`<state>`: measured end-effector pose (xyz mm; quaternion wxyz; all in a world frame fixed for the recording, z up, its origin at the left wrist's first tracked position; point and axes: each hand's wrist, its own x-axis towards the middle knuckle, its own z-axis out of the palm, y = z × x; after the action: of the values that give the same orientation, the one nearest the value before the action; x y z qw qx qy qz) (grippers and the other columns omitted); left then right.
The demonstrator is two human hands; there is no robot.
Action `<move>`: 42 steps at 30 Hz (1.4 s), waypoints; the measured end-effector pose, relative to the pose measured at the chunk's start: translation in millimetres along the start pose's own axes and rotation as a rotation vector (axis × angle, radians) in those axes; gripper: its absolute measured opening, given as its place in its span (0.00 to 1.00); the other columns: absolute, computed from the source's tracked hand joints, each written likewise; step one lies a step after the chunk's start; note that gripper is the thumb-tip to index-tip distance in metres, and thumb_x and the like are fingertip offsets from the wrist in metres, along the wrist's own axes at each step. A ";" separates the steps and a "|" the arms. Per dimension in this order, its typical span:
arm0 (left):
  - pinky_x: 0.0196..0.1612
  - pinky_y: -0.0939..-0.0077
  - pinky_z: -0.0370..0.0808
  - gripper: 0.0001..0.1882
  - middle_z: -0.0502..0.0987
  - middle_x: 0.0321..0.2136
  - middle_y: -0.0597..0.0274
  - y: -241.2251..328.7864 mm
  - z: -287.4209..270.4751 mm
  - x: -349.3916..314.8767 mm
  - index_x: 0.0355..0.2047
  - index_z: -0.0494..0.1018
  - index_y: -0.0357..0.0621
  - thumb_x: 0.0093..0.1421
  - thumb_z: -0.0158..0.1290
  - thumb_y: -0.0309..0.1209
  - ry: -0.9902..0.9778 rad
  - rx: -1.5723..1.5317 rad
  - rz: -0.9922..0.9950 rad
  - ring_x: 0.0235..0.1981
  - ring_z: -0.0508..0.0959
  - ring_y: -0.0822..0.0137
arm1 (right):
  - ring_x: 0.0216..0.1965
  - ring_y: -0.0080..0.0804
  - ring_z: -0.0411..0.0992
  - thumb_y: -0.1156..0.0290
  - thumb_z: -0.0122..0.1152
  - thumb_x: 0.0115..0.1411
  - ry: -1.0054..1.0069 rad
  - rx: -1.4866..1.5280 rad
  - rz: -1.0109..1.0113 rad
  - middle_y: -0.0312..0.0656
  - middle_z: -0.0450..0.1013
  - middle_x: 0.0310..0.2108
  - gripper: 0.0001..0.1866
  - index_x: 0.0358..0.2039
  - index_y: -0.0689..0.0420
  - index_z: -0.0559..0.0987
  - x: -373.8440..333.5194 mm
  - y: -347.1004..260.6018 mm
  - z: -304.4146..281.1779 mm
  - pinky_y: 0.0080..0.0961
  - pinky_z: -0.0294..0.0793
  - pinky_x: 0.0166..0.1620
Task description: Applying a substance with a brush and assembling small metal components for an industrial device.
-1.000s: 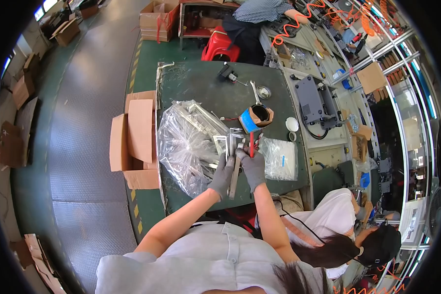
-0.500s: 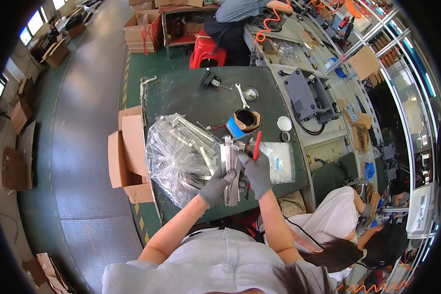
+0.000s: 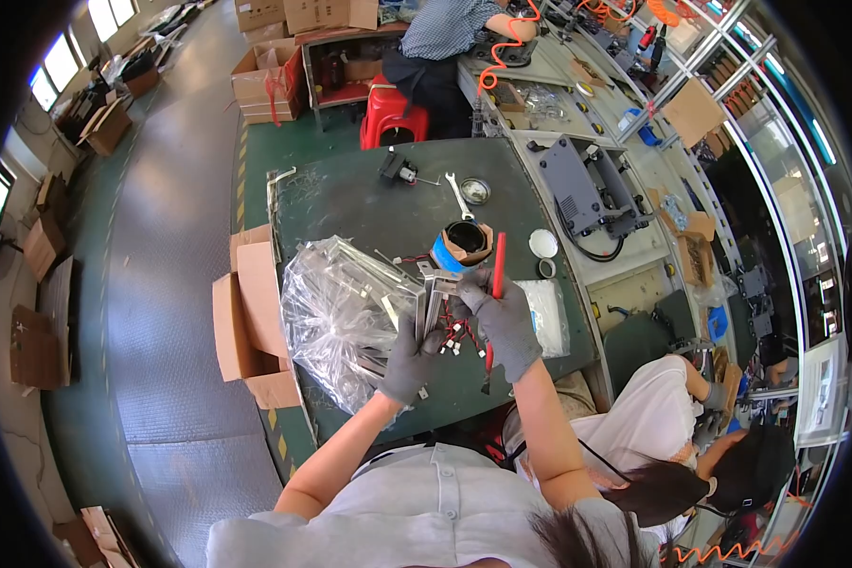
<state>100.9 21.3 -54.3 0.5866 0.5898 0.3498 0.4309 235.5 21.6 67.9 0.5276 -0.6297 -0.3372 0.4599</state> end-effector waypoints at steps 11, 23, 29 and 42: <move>0.42 0.79 0.67 0.27 0.69 0.38 0.66 31.3 -24.7 -18.6 0.54 0.56 0.44 0.58 0.51 0.39 -0.316 -0.498 -0.288 0.37 0.68 0.76 | 0.18 0.12 0.62 0.75 0.51 0.55 -0.319 0.234 0.306 0.35 0.70 0.27 0.11 0.40 0.61 0.71 5.1 -9.9 -28.2 0.06 0.53 0.16; 0.41 0.74 0.70 0.25 0.68 0.38 0.61 22.4 -11.3 -34.7 0.55 0.52 0.43 0.58 0.46 0.23 -0.295 -0.427 -0.182 0.35 0.70 0.72 | 0.13 0.12 0.56 0.72 0.51 0.55 -0.326 0.039 0.263 0.32 0.70 0.24 0.10 0.38 0.60 0.73 -10.1 -11.7 -30.1 0.08 0.52 0.16; 0.44 0.69 0.71 0.21 0.68 0.38 0.60 37.5 -10.4 -36.8 0.52 0.56 0.41 0.59 0.46 0.27 -0.360 -0.579 -0.386 0.38 0.73 0.66 | 0.16 0.12 0.59 0.73 0.52 0.54 -0.357 0.145 0.298 0.32 0.70 0.25 0.10 0.37 0.59 0.74 -7.1 0.0 -34.7 0.07 0.54 0.17; 0.44 0.74 0.69 0.22 0.70 0.40 0.61 25.0 -9.1 -36.5 0.55 0.54 0.42 0.61 0.44 0.29 -0.415 -0.467 -0.342 0.40 0.70 0.71 | 0.17 0.12 0.56 0.74 0.47 0.55 -0.566 0.520 0.427 0.32 0.69 0.26 0.14 0.42 0.63 0.72 0.5 21.4 -57.4 0.09 0.50 0.17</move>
<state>76.2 -10.3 -33.5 0.8278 0.4477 0.2088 0.2659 288.0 -2.9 48.1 0.4485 -0.3808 -0.2039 0.7825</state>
